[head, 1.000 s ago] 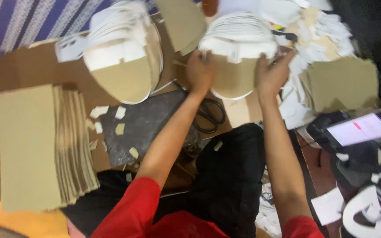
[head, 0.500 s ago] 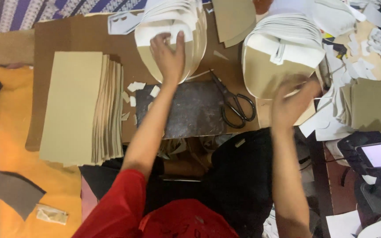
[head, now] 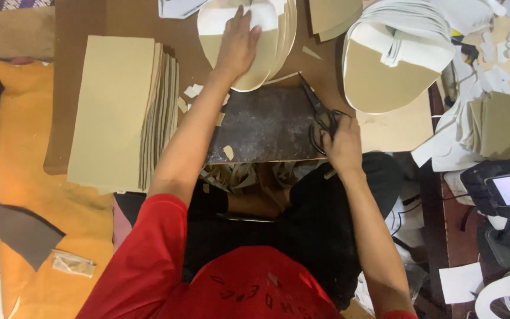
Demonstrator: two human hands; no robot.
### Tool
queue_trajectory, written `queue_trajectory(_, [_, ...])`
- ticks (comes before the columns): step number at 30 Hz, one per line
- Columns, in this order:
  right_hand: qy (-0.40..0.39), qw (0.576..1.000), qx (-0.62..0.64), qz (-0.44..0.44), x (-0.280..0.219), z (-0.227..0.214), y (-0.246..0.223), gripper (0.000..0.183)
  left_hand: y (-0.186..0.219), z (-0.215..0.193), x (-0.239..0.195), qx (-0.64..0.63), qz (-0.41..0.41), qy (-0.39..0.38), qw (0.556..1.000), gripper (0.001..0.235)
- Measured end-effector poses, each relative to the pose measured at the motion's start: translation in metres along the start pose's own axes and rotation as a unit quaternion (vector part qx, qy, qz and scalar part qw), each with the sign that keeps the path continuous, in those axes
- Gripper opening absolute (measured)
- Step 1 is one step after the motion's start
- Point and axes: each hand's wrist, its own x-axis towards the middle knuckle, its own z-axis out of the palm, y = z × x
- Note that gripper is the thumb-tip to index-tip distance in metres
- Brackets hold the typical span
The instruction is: The person uses scissors to cut a white paper template from a beige cardboard sheet, then stacks the finished piece with others. The process repeats with new sheets, trimming along the template's edge and stacking completed pieces.
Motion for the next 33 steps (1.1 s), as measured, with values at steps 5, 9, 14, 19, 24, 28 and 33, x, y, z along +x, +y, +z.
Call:
queue_trajectory(5, [0.015, 0.965, 0.123, 0.232, -0.032, -0.022, -0.037, 0.036, -0.007, -0.031, -0.02, 0.19, 0.088, -0.012, 0.978, 0.051])
queue_trajectory(9, [0.047, 0.942, 0.155, 0.293, -0.056, -0.026, -0.053, 0.031, -0.008, -0.041, -0.02, 0.15, 0.104, 0.009, 0.983, 0.04])
queue_trajectory(14, [0.086, 0.929, 0.22, 0.286, -0.075, -0.031, -0.063, 0.032, -0.015, -0.046, -0.021, 0.211, 0.118, -0.047, 0.969, 0.043])
queue_trajectory(19, [0.051, 0.914, 0.279, 0.289, -0.085, -0.032, -0.076, 0.025, -0.032, -0.04, -0.028, 0.218, 0.107, -0.04, 0.969, 0.015])
queue_trajectory(24, [0.043, 0.915, 0.28, 0.287, -0.091, -0.02, -0.085, 0.03, -0.022, -0.067, -0.014, 0.134, 0.053, -0.12, 0.982, 0.011])
queue_trajectory(28, [0.042, 0.906, 0.354, 0.23, -0.096, -0.023, -0.09, 0.021, 0.049, -0.13, -0.041, 0.097, -0.001, -0.225, 0.97, 0.017])
queue_trajectory(33, [-0.056, 0.815, 0.553, 0.161, -0.068, -0.038, -0.138, 0.052, 0.136, -0.147, -0.146, 0.003, -0.257, -0.119, 0.959, 0.012])
